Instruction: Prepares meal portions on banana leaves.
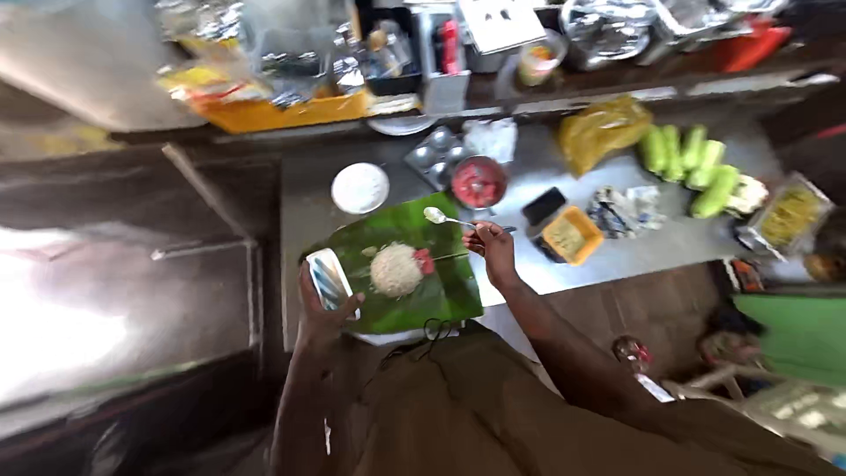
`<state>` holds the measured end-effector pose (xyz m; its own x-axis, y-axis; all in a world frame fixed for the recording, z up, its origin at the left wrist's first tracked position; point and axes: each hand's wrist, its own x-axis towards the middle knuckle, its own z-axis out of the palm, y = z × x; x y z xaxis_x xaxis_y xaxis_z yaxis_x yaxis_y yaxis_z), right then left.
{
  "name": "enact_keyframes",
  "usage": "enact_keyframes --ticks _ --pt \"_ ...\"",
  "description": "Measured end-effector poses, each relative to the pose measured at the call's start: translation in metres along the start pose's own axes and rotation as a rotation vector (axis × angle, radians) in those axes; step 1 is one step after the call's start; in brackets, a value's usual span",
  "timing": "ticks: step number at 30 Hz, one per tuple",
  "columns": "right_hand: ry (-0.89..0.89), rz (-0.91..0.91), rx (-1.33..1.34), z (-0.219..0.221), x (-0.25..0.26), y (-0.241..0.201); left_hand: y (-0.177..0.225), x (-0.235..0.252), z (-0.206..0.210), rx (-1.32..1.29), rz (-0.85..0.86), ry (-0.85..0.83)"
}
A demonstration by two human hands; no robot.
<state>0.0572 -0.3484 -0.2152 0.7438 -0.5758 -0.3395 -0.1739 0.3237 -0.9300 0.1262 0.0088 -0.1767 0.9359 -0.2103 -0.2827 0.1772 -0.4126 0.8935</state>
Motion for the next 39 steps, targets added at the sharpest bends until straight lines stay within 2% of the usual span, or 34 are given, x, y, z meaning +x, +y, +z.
enact_keyframes --ticks 4,6,8,11,13,17,20,25,28,30,33,35,39 --pt "0.318 -0.298 -0.186 -0.114 -0.009 -0.031 0.058 0.019 0.101 0.175 0.120 -0.231" --pt "0.465 -0.312 -0.289 -0.173 -0.015 -0.036 0.082 0.023 0.168 0.213 0.191 -0.340" --pt "0.527 -0.239 -0.325 -0.222 -0.021 -0.035 0.108 0.018 0.240 0.326 0.260 -0.495" --pt "0.476 -0.099 -0.292 -0.265 -0.022 -0.028 0.141 0.010 0.339 0.600 0.440 -0.675" --pt "0.398 -0.038 -0.373 -0.287 -0.020 -0.026 0.154 0.014 0.399 0.721 0.495 -0.717" --pt "0.345 -0.071 -0.722 -0.334 -0.016 -0.035 0.163 0.026 0.483 0.781 0.421 -0.709" --pt "0.364 -0.106 -0.692 -0.352 -0.011 -0.067 0.157 0.032 0.517 0.822 0.356 -0.697" --pt "0.368 -0.177 -0.622 -0.355 0.014 -0.126 0.144 0.024 0.539 0.779 0.319 -0.657" --pt "0.335 -0.297 -0.622 -0.342 0.036 -0.157 0.157 0.041 0.527 0.794 0.396 -0.593" --pt "0.294 -0.403 -0.592 -0.330 0.048 -0.174 0.187 0.067 0.504 0.792 0.444 -0.563" --pt "0.219 -0.530 -0.495 -0.307 0.067 -0.194 0.261 0.124 0.450 0.796 0.410 -0.499" --pt "0.162 -0.595 -0.448 -0.290 0.087 -0.201 0.280 0.188 0.417 0.694 0.524 -0.307" --pt "0.050 -0.586 -0.553 -0.252 0.136 -0.216 0.350 0.285 0.332 0.685 0.475 0.041"
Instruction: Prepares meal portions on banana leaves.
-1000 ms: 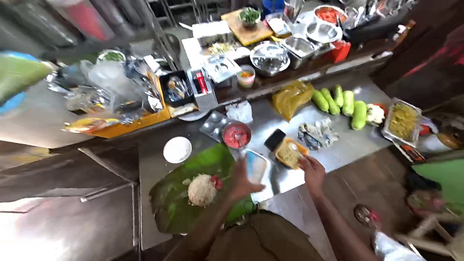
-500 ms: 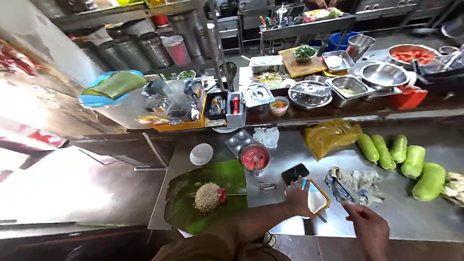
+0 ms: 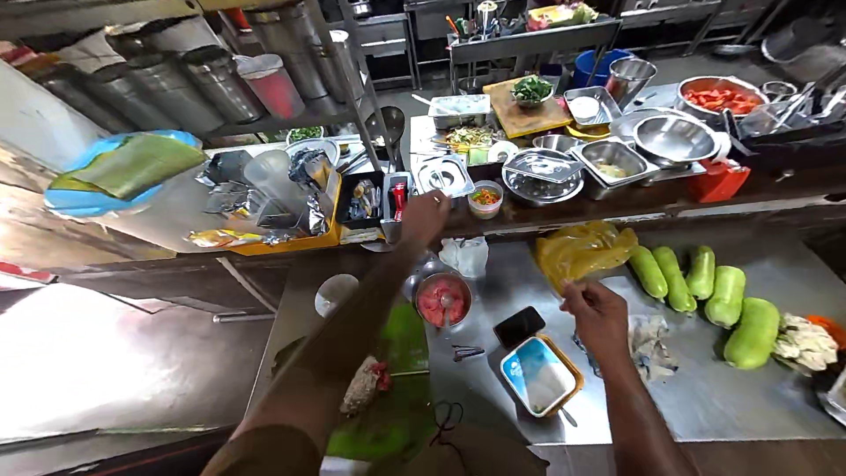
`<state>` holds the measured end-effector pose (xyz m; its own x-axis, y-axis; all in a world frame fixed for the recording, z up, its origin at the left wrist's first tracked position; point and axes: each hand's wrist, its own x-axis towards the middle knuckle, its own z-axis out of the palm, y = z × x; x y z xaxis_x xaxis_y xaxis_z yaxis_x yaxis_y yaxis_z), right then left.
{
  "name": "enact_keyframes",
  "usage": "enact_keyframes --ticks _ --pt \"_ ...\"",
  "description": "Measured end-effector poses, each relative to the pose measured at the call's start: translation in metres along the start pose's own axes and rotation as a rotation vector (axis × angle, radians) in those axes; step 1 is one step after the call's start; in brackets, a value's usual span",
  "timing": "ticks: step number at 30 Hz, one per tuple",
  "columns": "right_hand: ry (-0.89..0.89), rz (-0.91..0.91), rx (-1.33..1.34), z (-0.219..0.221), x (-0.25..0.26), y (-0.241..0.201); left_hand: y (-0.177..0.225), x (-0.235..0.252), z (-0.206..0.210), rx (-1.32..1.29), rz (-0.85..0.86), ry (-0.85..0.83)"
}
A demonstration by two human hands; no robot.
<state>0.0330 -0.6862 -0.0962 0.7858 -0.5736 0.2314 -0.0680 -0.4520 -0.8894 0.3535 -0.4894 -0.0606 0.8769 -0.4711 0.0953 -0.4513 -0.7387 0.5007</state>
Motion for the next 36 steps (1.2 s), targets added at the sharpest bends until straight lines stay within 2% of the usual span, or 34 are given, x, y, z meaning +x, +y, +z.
enact_keyframes --ticks 2,5,8,10,14,16,18,21,25,28,31,36 --pt "-0.102 0.006 -0.018 0.022 0.026 0.002 -0.022 0.033 -0.026 0.067 -0.048 0.011" --pt "-0.201 -0.033 -0.002 0.064 0.073 0.002 -0.036 0.078 -0.031 0.124 -0.061 -0.055" --pt "-0.261 -0.029 -0.017 0.109 0.111 -0.001 -0.026 0.120 -0.007 0.145 -0.153 -0.148" --pt "-0.335 0.048 -0.038 0.132 0.132 -0.002 -0.013 0.142 0.014 0.195 -0.266 -0.241" --pt "-0.373 0.185 0.008 0.164 0.163 0.002 0.010 0.156 0.033 0.287 -0.390 -0.329" --pt "-0.354 0.183 0.040 0.172 0.172 0.001 0.008 0.160 0.024 0.301 -0.393 -0.319" --pt "-0.322 0.125 0.014 0.176 0.179 0.001 -0.001 0.154 -0.007 0.289 -0.327 -0.244" --pt "-0.272 0.011 -0.100 0.184 0.188 0.001 -0.020 0.118 -0.075 0.246 -0.257 -0.020" --pt "-0.340 -0.046 -0.251 0.198 0.211 -0.010 -0.056 0.018 -0.138 0.211 -0.327 0.246" --pt "-0.358 -0.149 -0.317 0.217 0.231 -0.034 -0.094 -0.066 -0.156 0.291 -0.438 0.267" --pt "-0.498 -0.302 -0.434 0.250 0.251 -0.067 -0.119 -0.151 -0.158 0.253 -0.609 0.243" --pt "-0.709 -0.424 -0.615 0.308 0.285 -0.066 -0.172 -0.277 -0.165 0.113 -0.828 0.248"
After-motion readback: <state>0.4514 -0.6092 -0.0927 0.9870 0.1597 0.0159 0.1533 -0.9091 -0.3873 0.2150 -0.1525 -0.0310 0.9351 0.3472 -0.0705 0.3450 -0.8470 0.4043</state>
